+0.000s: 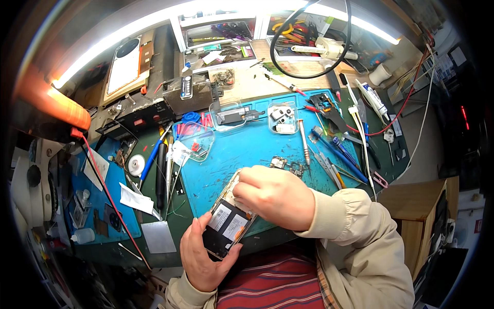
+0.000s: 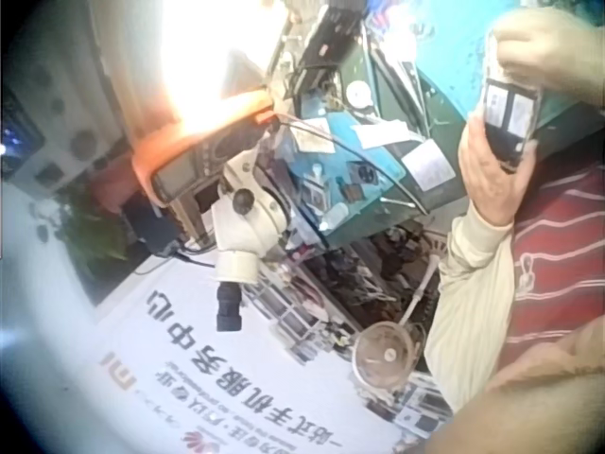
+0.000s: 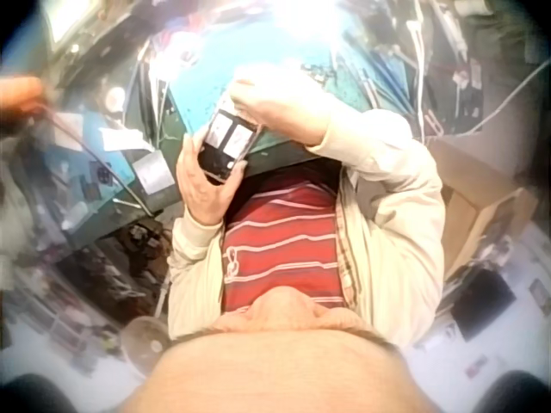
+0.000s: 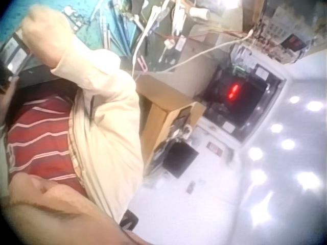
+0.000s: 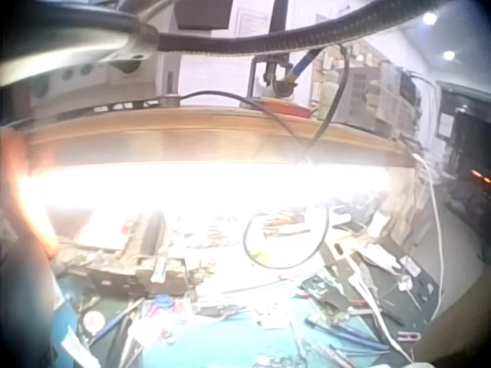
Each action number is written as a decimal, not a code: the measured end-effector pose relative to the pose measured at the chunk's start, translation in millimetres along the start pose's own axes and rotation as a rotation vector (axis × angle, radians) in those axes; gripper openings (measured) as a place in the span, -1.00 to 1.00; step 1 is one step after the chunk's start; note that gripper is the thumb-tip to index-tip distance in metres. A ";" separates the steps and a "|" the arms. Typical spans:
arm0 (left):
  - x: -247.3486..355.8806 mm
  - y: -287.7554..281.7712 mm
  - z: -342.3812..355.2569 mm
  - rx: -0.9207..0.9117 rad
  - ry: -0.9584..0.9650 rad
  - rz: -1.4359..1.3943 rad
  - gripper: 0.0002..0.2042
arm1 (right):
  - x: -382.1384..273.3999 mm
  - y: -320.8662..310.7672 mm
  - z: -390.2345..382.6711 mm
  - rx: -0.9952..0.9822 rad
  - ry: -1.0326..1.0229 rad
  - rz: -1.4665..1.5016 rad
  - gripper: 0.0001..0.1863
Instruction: The person disassembles a smartphone, removes the battery, and uses a multimeter to test the circuit board. They then reconnect the battery and reassemble the phone.
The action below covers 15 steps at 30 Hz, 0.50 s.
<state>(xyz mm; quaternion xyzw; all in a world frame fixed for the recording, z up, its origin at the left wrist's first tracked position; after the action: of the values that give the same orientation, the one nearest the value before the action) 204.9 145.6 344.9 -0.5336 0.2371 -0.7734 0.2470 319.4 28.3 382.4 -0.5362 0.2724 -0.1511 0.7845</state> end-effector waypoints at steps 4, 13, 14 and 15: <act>-0.9 0.0 -1.6 -0.007 -0.007 -0.018 0.14 | 26.4 -54.9 -20.3 0.196 0.180 0.064 -0.80; -1.0 1.8 -2.1 -0.056 -0.088 -0.041 0.12 | 97.2 -106.8 -117.9 0.381 0.573 -0.128 -0.84; 1.1 1.0 -1.3 -0.055 -0.103 -0.038 0.12 | 107.8 -116.0 -129.5 0.453 0.579 -0.207 -0.84; 5.0 2.1 2.6 -0.082 -0.122 0.017 0.11 | 118.3 -124.9 -141.1 0.506 0.615 -0.272 -0.79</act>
<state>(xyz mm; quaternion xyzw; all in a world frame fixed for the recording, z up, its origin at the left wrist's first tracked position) 206.0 140.6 348.0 -0.5872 0.2577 -0.7270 0.2455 338.5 -188.7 427.4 -0.2875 0.3750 -0.4685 0.7465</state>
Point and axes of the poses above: each hand's wrist, its own z-axis towards the middle knuckle, its own y-axis out of the palm, x = y × z, the point moved 10 cm from there along z, towards the middle knuckle, and after that the axes turned 10 degrees about -z, right-handed, at the moved point
